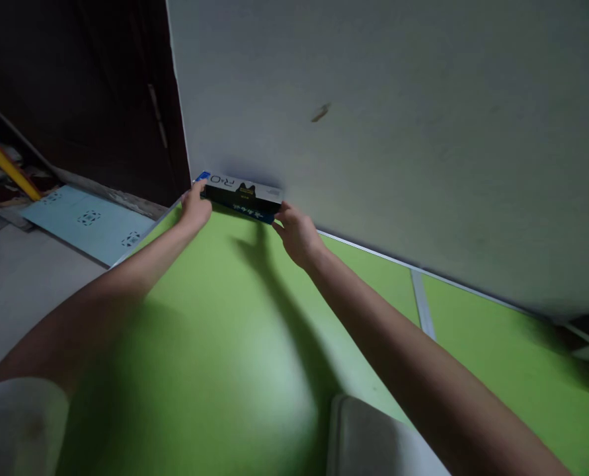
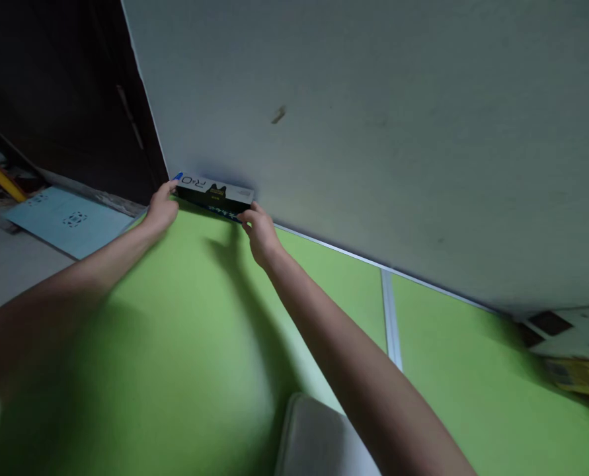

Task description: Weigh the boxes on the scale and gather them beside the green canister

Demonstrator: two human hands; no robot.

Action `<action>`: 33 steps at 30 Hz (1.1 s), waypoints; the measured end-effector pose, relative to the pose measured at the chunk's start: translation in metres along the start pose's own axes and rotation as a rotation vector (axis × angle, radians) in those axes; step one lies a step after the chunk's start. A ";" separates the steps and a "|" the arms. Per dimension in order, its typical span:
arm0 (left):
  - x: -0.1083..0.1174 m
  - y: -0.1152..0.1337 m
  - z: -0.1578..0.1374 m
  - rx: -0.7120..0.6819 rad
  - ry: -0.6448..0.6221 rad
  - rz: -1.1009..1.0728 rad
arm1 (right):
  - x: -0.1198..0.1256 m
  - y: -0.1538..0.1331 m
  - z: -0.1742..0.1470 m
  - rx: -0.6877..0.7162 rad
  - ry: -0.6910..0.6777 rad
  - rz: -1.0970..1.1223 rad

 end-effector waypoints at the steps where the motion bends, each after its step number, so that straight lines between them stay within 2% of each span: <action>1: -0.002 0.007 -0.023 0.033 -0.050 -0.018 | 0.012 -0.005 -0.016 -0.001 0.007 -0.005; 3: -0.010 0.026 -0.079 0.061 -0.209 -0.052 | 0.043 -0.014 -0.060 -0.002 0.040 -0.040; 5: -0.016 0.045 -0.143 0.055 -0.376 -0.048 | 0.077 -0.023 -0.116 -0.012 0.072 -0.100; 8: -0.020 0.066 -0.239 0.015 -0.550 -0.053 | 0.120 -0.039 -0.217 -0.050 0.086 -0.185; 10: -0.027 0.073 -0.301 0.006 -0.700 -0.072 | 0.146 -0.050 -0.286 -0.066 0.155 -0.247; 12: -0.034 0.076 -0.357 -0.003 -0.828 -0.076 | 0.166 -0.057 -0.347 -0.067 0.227 -0.320; 15: -0.034 0.079 -0.411 -0.030 -0.878 -0.096 | 0.180 -0.050 -0.414 -0.076 0.297 -0.354; 18: -0.034 0.074 -0.440 -0.098 -0.963 -0.025 | 0.182 -0.030 -0.446 -0.093 0.322 -0.291; 20: -0.034 0.062 -0.448 -0.126 -1.012 0.094 | 0.179 -0.019 -0.453 -0.085 0.327 -0.232; 22: -0.033 0.051 -0.447 -0.119 -1.004 0.186 | 0.177 -0.012 -0.454 -0.078 0.329 -0.194; 25: -0.031 0.050 -0.438 -0.095 -0.906 0.174 | 0.177 -0.012 -0.452 -0.077 0.328 -0.191; 30: -0.023 0.066 -0.412 -0.035 -0.691 0.046 | 0.192 -0.032 -0.452 -0.003 0.341 -0.213; 33: -0.017 0.070 -0.403 -0.016 -0.624 -0.004 | 0.201 -0.038 -0.456 0.010 0.361 -0.219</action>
Point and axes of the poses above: each hand's wrist, its own z-axis towards the middle knuckle, its own x-axis out of the back of the hand, y = z × x, the point moved 9 cm from there along z, towards the middle knuckle, and after that the axes turned 15 degrees about z, right-handed, at the moved point
